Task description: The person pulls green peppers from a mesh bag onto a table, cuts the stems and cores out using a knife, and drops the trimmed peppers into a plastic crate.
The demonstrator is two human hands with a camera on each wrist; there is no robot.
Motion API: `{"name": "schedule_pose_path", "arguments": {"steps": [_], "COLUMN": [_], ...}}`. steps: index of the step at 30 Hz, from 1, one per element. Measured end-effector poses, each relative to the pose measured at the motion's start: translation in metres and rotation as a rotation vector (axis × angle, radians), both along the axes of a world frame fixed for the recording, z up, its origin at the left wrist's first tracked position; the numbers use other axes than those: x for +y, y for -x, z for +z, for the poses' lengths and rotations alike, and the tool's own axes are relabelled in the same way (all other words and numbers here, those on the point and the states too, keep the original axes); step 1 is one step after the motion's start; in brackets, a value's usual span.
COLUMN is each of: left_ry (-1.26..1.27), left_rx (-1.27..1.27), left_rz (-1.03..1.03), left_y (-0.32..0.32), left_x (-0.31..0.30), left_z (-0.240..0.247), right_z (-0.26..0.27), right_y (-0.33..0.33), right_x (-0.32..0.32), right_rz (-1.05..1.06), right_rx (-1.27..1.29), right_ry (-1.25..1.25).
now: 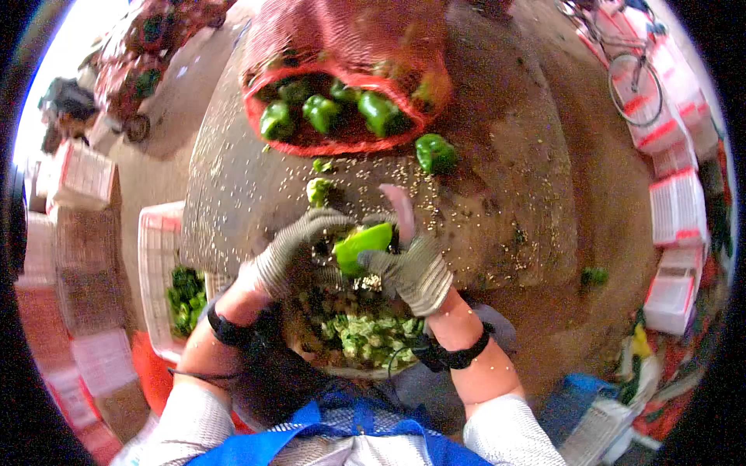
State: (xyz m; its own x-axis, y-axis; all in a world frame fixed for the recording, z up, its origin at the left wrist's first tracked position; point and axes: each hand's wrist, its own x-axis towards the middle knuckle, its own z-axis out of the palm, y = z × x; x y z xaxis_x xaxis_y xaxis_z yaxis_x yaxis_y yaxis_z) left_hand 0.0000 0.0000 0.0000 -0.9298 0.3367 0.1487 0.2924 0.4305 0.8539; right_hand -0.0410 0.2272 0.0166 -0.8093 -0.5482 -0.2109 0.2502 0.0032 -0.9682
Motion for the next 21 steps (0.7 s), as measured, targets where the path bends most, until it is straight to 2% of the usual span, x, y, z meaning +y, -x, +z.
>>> {"name": "schedule_pose_path", "arguments": {"steps": [2, 3, 5, 6, 7, 9, 11, 12, 13, 14, 17, 21], "left_ry": [-0.117, -0.076, 0.031, -0.155, -0.34, -0.541, -0.783, -0.916, -0.687, -0.456, -0.031, -0.001], "left_rx": [-0.117, -0.124, -0.195, -0.274, -0.354, -0.605, -0.726, -0.742, -0.599, -0.456, -0.142, 0.013], "left_rz": [-0.016, -0.033, -0.057, -0.08, -0.102, 0.087, 0.252, 0.322, 0.304, 0.31, 0.356, 0.3], "left_y": [-0.015, 0.017, 0.019, 0.018, 0.017, 0.009, 0.007, 0.009, 0.006, 0.003, -0.002, 0.0], "left_x": [-0.007, 0.017, 0.041, 0.052, 0.063, 0.065, 0.075, 0.084, 0.082, 0.08, 0.089, 0.088], "left_z": [-0.009, -0.013, -0.004, -0.007, -0.011, -0.045, -0.035, -0.015, -0.025, -0.035, -0.025, -0.013], "right_z": [0.0, -0.005, -0.008, -0.009, -0.017, -0.016, -0.004, 0.004, -0.008, -0.012, -0.013, -0.004], "right_y": [-0.012, 0.015, 0.021, 0.017, 0.018, 0.016, 0.019, 0.018, 0.017, 0.017, 0.02, 0.015], "right_x": [-0.005, 0.016, 0.028, 0.03, 0.032, 0.034, 0.036, 0.036, 0.033, 0.034, 0.037, 0.038], "right_rz": [0.013, -0.023, -0.046, -0.076, -0.063, -0.105, -0.053, 0.0, -0.041, -0.053, -0.018, -0.023], "right_rx": [0.122, 0.054, 0.125, 0.046, 0.03, -0.015, 0.186, 0.124, 0.303, 0.335, 0.348, 0.226], "right_ry": [-0.098, 0.033, 0.007, 0.133, 0.143, 0.198, 0.102, 0.097, 0.041, 0.003, -0.053, -0.024]}}
